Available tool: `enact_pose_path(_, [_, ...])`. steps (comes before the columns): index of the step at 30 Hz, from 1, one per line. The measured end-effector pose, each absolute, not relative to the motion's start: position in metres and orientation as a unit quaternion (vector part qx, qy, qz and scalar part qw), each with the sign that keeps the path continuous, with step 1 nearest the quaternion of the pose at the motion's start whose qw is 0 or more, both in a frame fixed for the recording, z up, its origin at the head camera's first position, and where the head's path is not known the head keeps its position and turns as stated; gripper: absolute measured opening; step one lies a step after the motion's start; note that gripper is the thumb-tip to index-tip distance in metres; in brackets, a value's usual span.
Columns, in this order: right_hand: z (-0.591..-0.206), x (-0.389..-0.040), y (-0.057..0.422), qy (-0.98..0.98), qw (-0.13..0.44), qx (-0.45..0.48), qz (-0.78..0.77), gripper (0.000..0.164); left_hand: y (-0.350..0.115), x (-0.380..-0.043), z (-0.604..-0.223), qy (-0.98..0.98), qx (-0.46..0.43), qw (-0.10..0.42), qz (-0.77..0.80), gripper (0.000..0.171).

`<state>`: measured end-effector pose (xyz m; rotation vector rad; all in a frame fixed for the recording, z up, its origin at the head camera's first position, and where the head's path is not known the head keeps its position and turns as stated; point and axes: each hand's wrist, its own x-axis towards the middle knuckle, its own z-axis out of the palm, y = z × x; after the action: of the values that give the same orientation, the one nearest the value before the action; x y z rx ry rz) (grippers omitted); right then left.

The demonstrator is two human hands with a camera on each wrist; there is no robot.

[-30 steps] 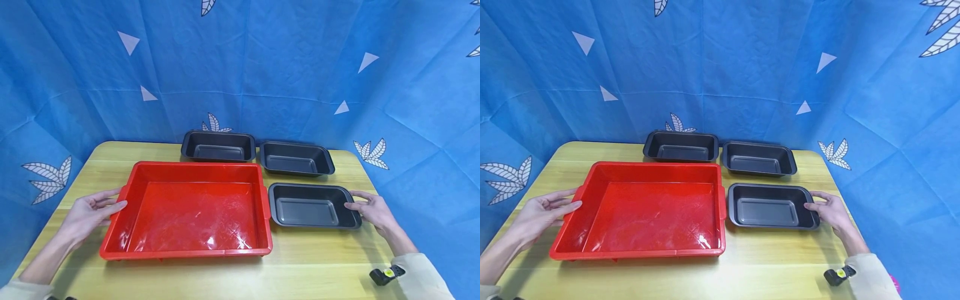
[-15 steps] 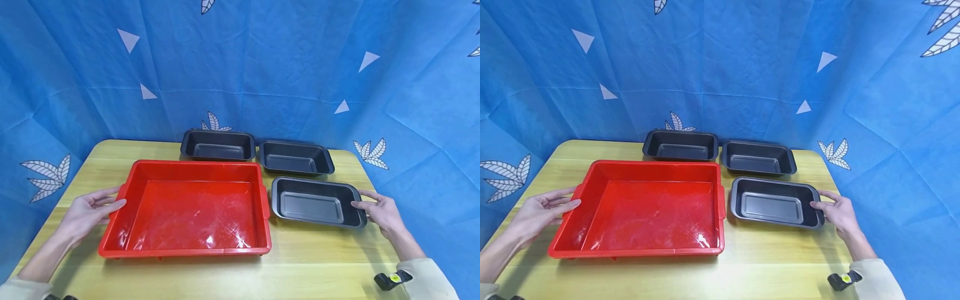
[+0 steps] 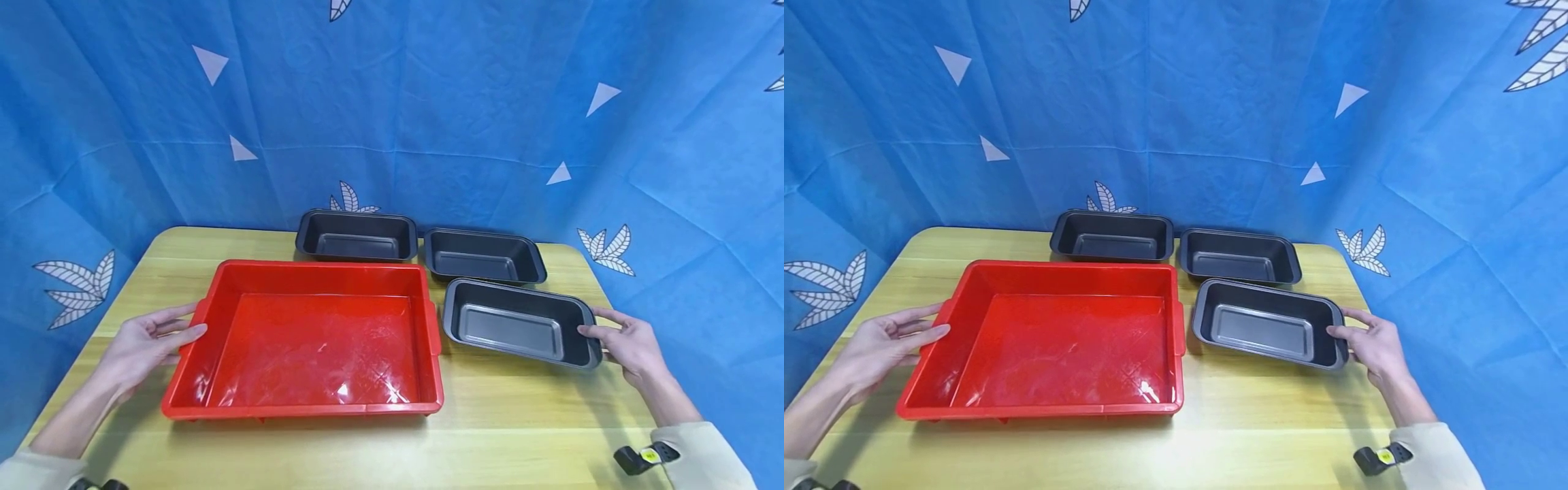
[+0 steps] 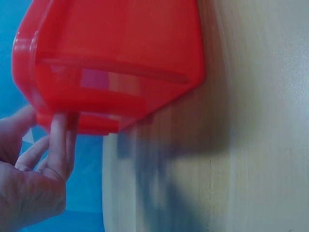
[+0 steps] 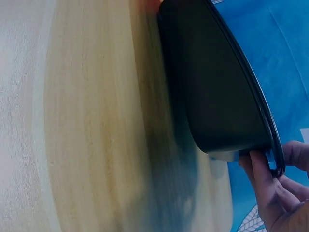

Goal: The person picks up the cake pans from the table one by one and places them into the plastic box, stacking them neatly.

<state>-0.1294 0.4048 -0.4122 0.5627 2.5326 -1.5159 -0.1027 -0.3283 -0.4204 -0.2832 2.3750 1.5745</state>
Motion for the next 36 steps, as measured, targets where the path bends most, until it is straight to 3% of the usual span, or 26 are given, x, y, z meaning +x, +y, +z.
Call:
enact_pose_path(9, [-0.391, -0.126, 0.398, 0.77, 0.056, 0.186, -0.608, 0.043, -0.327, -0.105, -0.419, 0.824, -0.095, 0.139, 0.541, 0.083])
enact_pose_path(16, [-0.375, -0.127, 0.388, 0.765, 0.048, 0.19, -0.613, 0.056, -0.326, -0.104, -0.418, 0.823, -0.094, 0.138, 0.542, 0.083])
enact_pose_path(36, [-0.346, -0.132, 0.34, 0.753, 0.067, 0.142, -0.639, 0.053, -0.328, -0.102, -0.419, 0.821, -0.093, 0.144, 0.544, 0.082])
